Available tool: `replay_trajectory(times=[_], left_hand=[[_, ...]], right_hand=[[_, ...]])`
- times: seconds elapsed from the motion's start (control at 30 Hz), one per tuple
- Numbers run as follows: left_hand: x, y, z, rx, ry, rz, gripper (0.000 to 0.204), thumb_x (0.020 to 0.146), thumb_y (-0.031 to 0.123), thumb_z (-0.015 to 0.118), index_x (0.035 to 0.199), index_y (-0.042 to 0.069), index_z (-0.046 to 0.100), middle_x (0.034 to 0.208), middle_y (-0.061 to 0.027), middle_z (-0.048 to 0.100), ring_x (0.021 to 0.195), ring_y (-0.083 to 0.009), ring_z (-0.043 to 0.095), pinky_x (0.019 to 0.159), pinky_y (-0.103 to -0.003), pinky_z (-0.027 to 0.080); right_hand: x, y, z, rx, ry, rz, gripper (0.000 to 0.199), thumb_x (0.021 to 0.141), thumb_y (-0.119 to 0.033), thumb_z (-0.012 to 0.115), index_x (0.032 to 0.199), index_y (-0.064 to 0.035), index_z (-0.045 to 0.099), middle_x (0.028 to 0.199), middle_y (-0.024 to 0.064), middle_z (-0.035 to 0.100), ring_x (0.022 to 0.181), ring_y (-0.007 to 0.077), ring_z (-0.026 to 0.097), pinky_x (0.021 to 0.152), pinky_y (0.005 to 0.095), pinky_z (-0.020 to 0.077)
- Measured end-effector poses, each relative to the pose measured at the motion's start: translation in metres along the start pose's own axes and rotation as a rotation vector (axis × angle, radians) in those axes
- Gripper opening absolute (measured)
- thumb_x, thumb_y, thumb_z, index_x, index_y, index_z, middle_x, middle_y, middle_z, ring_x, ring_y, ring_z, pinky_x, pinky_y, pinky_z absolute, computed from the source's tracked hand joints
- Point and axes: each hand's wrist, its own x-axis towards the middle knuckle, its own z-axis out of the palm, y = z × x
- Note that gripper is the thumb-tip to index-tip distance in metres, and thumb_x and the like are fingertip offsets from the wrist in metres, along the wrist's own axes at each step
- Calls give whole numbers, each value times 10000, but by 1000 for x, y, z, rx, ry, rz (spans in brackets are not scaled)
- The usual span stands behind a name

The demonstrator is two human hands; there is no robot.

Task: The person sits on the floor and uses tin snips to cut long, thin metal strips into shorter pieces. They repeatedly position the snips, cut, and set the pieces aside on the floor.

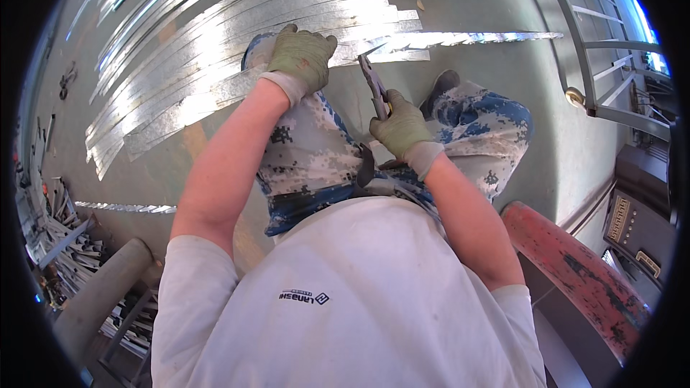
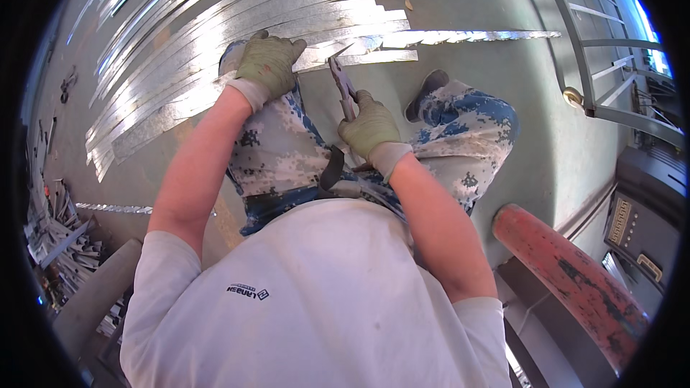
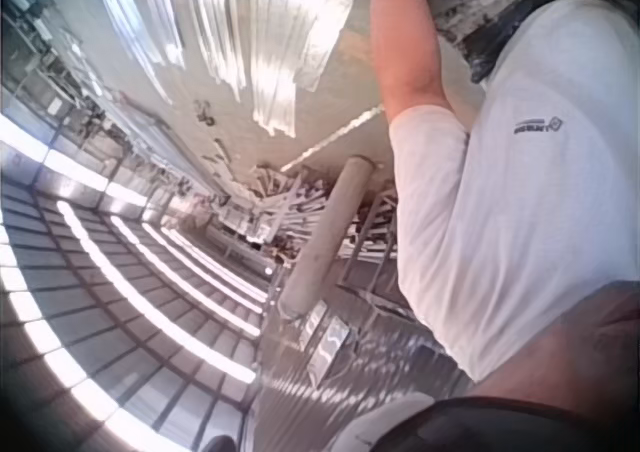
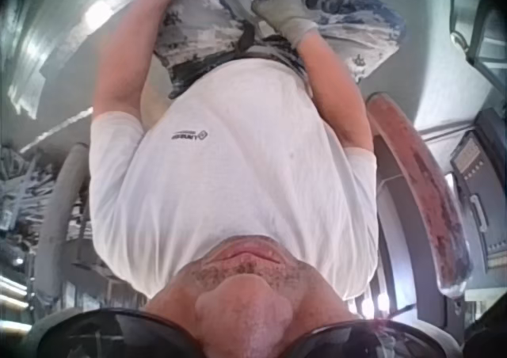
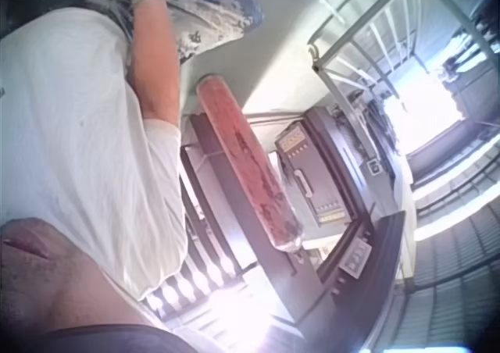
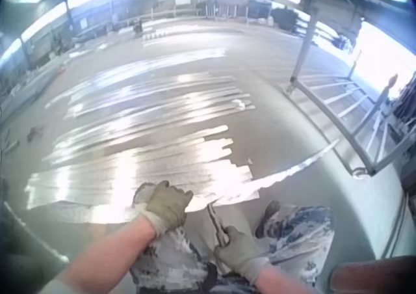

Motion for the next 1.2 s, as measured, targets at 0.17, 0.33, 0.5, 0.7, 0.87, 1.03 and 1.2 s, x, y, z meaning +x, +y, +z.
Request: replay_trajectory(times=[0.17,0.33,0.5,0.7,0.87,1.03,1.2], left_hand=[[12,4,-4,-16,-44,25,406,918,187,767,1317,108,762,1194,-150,838,1202,-357,785,1129,-523,528],[22,0,-7,-47,-44,24,360,934,205,738,1278,109,784,1219,-170,835,1189,-370,795,1099,-513,560],[20,11,-20,-64,-41,8,370,943,195,730,1299,103,772,1250,-181,834,1204,-375,795,1106,-505,568],[15,13,-20,-9,-67,13,433,977,280,753,1367,94,735,1291,-178,822,1259,-380,768,1211,-526,490],[-10,22,-23,39,87,-39,612,973,463,791,1441,78,706,1485,-169,725,1483,-360,612,1324,-580,373],[-19,18,-32,92,-23,-106,603,1003,527,757,1441,115,718,1512,-120,698,1536,-350,544,1296,-592,383],[2,7,-12,58,-44,-94,512,1024,506,747,1357,118,750,1332,-142,786,1329,-357,712,1184,-564,487]], right_hand=[[-3,-5,6,-405,112,15,523,1042,-280,707,1430,46,577,1330,322,742,1194,480,783,1038,528,626],[3,-14,0,-575,206,34,544,1178,-439,586,1430,43,575,1326,273,748,1150,431,819,911,539,667],[-2,-4,4,-542,294,44,523,1175,-445,597,1413,21,583,1308,267,749,1142,428,820,902,539,670],[-11,-5,8,-514,316,24,503,1171,-473,600,1367,-10,588,1272,245,752,1138,431,818,913,542,670],[-11,0,6,-457,308,31,476,1170,-468,599,1350,-27,597,1270,235,752,1130,432,815,911,527,665],[-9,1,-9,-412,232,41,438,1153,-402,633,1409,-51,579,1323,257,725,1182,460,798,941,563,669],[7,7,-10,-439,261,13,476,1155,-425,630,1455,-59,584,1323,223,737,1181,442,799,917,556,672]])
